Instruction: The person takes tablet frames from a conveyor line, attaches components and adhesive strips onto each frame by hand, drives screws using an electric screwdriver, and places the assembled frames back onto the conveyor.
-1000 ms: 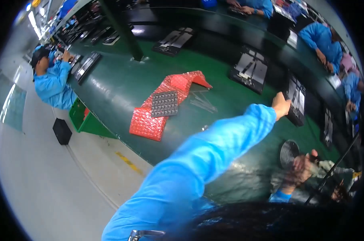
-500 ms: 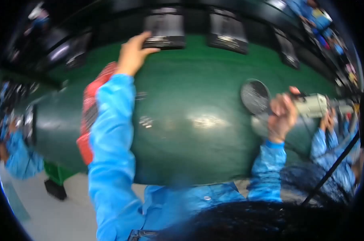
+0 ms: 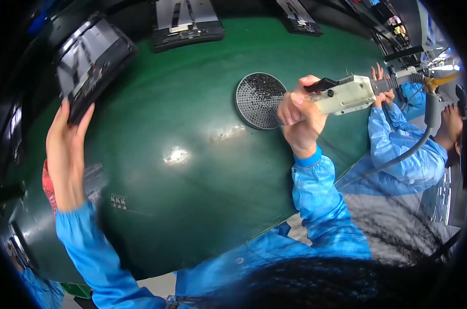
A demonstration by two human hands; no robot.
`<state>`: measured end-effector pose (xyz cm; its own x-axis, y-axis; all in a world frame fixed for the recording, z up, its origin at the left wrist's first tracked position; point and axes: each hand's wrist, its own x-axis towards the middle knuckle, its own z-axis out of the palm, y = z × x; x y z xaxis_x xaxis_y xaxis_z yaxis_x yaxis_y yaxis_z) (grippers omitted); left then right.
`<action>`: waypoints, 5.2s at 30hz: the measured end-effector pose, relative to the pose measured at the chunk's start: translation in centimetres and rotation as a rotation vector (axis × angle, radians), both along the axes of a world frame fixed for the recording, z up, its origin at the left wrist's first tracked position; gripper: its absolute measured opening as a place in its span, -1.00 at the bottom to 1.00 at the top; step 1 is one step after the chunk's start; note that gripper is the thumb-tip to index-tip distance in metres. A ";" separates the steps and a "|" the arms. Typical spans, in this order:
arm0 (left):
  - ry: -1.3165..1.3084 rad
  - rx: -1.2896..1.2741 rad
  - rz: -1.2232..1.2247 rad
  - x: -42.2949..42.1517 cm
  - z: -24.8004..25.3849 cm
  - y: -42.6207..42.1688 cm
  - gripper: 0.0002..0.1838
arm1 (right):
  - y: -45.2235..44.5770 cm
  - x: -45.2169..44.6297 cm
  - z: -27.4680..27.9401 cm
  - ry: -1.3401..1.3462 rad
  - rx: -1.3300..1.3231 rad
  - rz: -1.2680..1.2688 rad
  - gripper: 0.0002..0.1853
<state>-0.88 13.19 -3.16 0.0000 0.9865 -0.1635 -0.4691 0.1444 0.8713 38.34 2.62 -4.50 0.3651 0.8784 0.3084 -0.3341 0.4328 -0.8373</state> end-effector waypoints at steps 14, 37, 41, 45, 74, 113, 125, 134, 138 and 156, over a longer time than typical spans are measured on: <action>0.154 -0.313 -0.105 7.1 0.8 -18.8 -0.28 | -0.3 -0.1 0.0 -0.155 -0.015 0.021 -0.76; 1.442 0.498 -0.169 -2.2 -0.1 -15.6 -0.66 | -2.8 -9.4 3.2 0.009 0.243 0.303 -0.63; 1.329 0.671 -0.425 -3.5 0.7 -14.1 -0.65 | -3.1 -10.1 3.5 0.032 0.234 0.318 -0.62; 1.178 0.594 -0.464 -4.5 0.3 -12.6 -0.65 | -3.1 -10.0 3.4 0.042 0.230 0.302 -0.62; 0.637 0.174 -0.415 4.1 0.5 -13.6 -0.82 | -1.9 -16.3 4.6 0.088 0.123 0.394 -0.71; 0.579 0.110 -0.469 2.7 -1.7 -12.4 -0.67 | -1.9 -20.1 2.1 0.097 0.074 0.421 -0.75; 0.511 0.019 -0.523 2.4 -1.6 -12.2 -0.67 | -1.8 -19.6 1.2 -0.066 -0.014 0.458 -0.75; 0.529 -0.015 -0.545 2.4 -1.4 -12.4 -0.68 | -1.7 -19.7 1.3 -0.172 0.047 0.497 -0.80; 0.520 0.007 -0.543 2.4 -1.4 -12.5 -0.69 | -1.7 -19.8 1.4 -0.171 0.044 0.515 -0.80; 0.537 0.029 -0.556 2.2 -1.5 -12.5 -0.72 | -1.9 -19.6 1.2 -0.187 0.043 0.492 -0.80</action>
